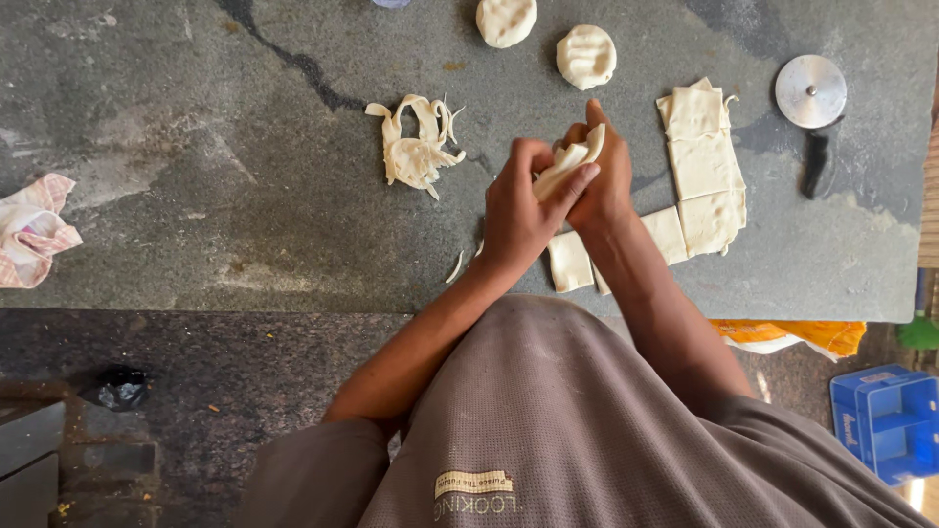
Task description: The person rolls pieces of dough into balls between their palms and places them on a counter.
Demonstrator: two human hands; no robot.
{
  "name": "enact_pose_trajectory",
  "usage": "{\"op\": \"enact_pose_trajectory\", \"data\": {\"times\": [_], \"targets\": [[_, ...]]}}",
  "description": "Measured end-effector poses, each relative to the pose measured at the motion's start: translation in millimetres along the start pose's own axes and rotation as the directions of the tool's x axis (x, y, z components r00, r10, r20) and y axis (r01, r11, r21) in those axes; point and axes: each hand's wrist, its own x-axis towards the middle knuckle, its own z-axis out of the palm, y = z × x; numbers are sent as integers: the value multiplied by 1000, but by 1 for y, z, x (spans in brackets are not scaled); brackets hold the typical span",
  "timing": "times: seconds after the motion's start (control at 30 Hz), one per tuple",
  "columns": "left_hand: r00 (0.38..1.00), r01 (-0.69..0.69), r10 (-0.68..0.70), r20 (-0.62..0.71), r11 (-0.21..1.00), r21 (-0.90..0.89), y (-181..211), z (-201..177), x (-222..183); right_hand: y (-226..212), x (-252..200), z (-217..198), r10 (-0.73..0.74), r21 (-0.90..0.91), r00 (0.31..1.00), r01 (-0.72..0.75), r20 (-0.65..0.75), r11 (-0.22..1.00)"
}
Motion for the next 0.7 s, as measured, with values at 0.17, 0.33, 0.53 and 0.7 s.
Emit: {"op": "enact_pose_trajectory", "data": {"times": [0.17,0.33,0.53,0.7], "targets": [[965,256,-260,12,939,-232,-45,-28,12,-79,14,14,-165,-282,986,152,-25,947],[876,391,-445,-185,881,-265,-71,-89,-7,-92,37,-10,-144,-415,989,140,20,899],[803,461,-541,-248,829,-316,-79,-91,-22,11,28,-1,5,-647,1000,13,26,762],[812,484,-583,-11,684,-546,-105,-38,2,-6,15,24,228,-571,952,-73,205,818]]}}
